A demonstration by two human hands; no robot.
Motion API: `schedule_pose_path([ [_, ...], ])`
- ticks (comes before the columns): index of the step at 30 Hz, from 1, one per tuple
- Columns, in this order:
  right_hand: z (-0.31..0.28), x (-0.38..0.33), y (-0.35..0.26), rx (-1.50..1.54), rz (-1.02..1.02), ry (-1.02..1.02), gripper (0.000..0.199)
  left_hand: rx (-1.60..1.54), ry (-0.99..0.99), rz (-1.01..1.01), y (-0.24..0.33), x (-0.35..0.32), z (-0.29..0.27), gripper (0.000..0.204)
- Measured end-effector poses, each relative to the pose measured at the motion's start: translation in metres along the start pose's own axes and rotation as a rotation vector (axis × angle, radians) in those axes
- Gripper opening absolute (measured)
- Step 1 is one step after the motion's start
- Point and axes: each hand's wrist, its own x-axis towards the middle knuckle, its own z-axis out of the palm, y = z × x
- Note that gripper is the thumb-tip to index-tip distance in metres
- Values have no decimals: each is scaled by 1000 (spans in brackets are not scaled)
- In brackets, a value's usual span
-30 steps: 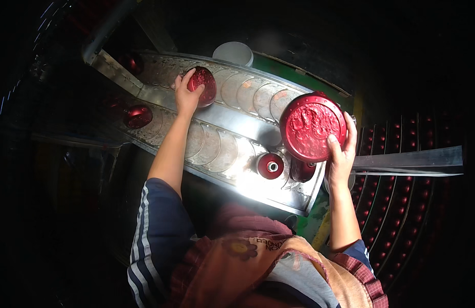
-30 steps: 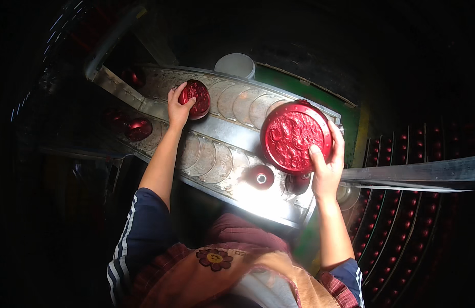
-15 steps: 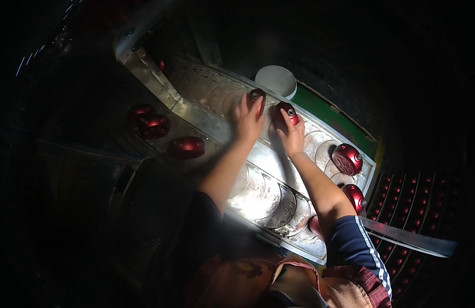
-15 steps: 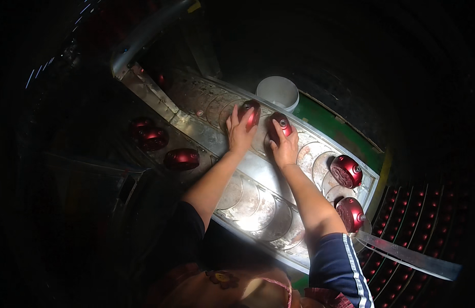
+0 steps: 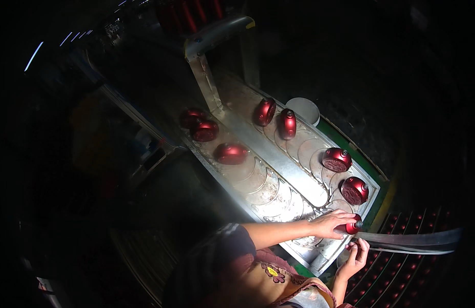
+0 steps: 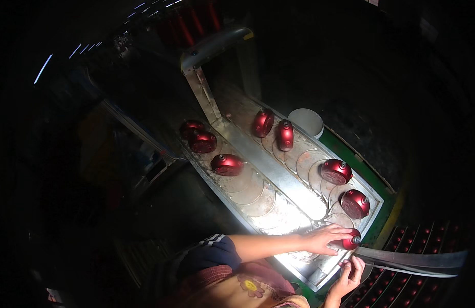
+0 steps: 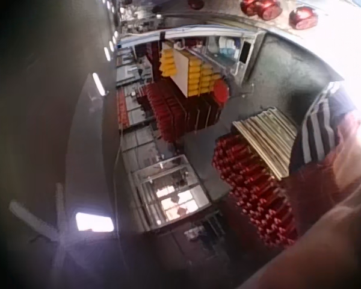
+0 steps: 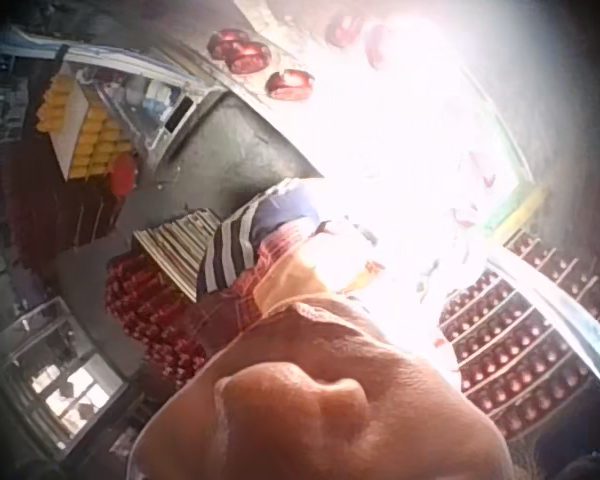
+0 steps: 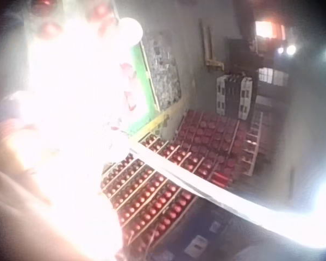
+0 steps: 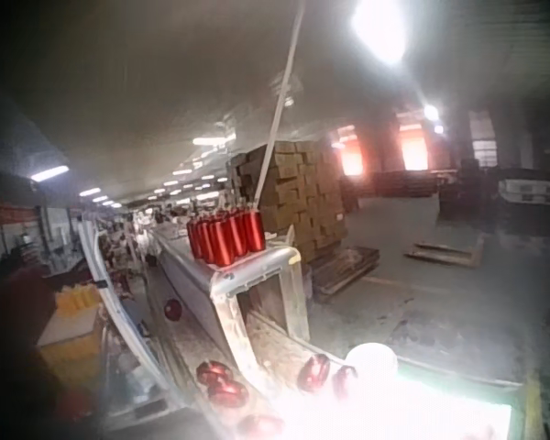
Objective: The person repeatedly picks up red cylindrical containers from a rack and places them onto a metal tray, then carries the tray to a table and arranges the containers in rows. The person returns to the rack to repeat the process.
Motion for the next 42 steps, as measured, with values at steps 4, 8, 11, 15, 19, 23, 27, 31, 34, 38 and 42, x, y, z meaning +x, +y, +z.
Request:
schedule_pose_path([
  [4, -111, -49, 26, 64, 149, 125, 21, 88, -80, -84, 2, 17, 74, 61],
  [8, -214, -80, 30, 88, 254, 172, 21, 204, 321, -118, 14, 34, 122, 39],
  [11, -272, -90, 30, 147, 265, 203, 22, 467, 627, -108, 11, 65, 133, 49],
  [15, -324, -94, 33, 143, 199, 229, 21, 502, 520, -301, -5, 101, 130, 75],
  [19, -359, -107, 34, 128, 229, 358, 23, 526, 584, -396, -38, 129, 118, 77],
  [23, -379, -123, 37, 38, 369, 527, 24, 557, 632, -378, -92, 177, 87, 59],
  [27, -391, -125, 41, 42, 351, 531, 21, 383, 562, -377, -149, 201, 71, 37],
  [31, -411, -111, 28, 19, 222, 527, 22, 279, 692, -287, -133, 157, 41, 28],
  [34, -442, -95, 4, -31, 190, 541, 25, 300, 757, -246, -66, 101, 23, 33],
  [38, -510, -68, -29, -171, 80, 532, 25, -126, 638, -263, 46, 63, 65, 31],
  [42, -595, -35, -60, -256, -21, 480, 21, -518, 371, -357, 137, 61, 158, 21],
])
